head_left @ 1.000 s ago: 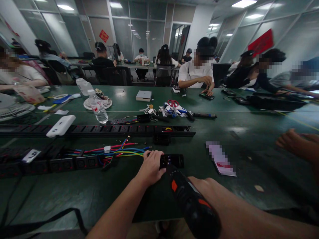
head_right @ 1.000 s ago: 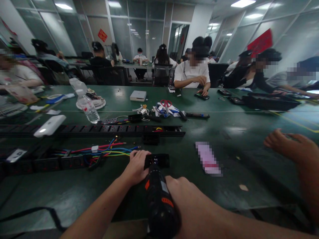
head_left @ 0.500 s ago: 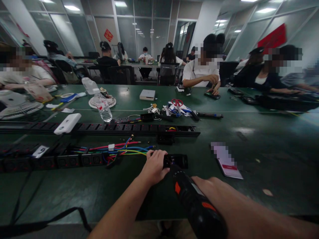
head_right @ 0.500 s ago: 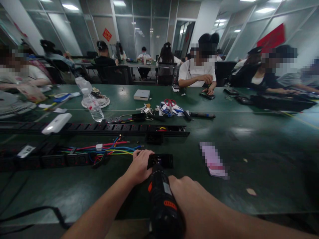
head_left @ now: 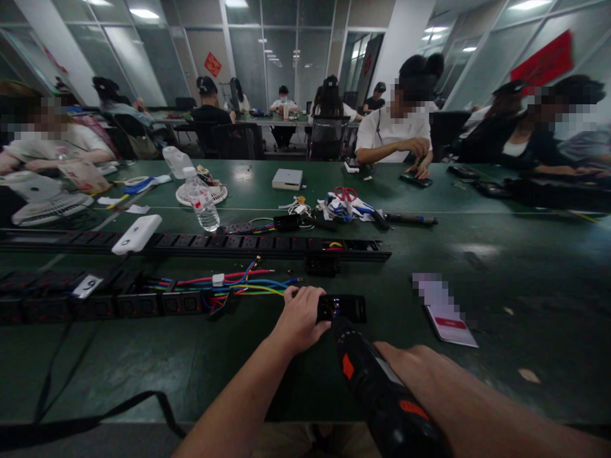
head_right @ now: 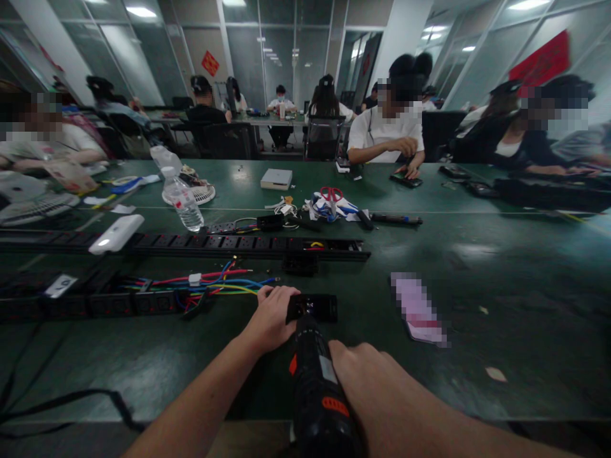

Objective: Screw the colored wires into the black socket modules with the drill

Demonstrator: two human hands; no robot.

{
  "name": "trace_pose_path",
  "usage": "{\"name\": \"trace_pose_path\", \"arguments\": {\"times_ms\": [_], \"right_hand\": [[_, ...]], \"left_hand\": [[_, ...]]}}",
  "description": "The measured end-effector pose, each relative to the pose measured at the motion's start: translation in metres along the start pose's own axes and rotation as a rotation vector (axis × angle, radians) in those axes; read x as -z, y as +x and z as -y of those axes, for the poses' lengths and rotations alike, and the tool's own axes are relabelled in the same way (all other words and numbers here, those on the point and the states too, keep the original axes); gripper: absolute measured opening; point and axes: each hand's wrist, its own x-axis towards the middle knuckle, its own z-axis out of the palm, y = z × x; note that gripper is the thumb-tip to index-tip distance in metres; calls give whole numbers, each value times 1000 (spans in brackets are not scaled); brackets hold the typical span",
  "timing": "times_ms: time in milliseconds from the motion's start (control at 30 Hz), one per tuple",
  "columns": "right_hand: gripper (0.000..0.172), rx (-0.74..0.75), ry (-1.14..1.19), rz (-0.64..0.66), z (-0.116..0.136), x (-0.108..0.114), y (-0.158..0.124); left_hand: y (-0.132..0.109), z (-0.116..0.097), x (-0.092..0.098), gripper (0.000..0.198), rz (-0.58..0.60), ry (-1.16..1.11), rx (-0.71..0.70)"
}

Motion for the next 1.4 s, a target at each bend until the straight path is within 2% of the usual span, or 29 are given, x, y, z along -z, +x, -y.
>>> {"name": "trace_pose_path", "arguments": {"times_ms": [233, 667, 867, 1000, 1167, 1400], "right_hand": [[37, -10, -34, -16, -9, -4, 1], [28, -1, -14, -29, -9, -4, 4], [24, 7, -32, 14, -11, -3, 6], [28, 26, -27, 18, -9, 0, 9], [28, -24, -48, 17, -1, 6, 9], [37, -4, -16, 35, -3, 0, 16]], "left_hand": [[1, -1, 2, 50, 27, 1, 24], [2, -1, 3, 49, 25, 8, 30], [4, 1, 6, 49, 51, -5, 67], [4, 2, 8, 48, 42, -10, 77], [5, 3, 8, 49, 58, -17, 84], [2, 15, 18, 49, 49, -30, 104]]}}
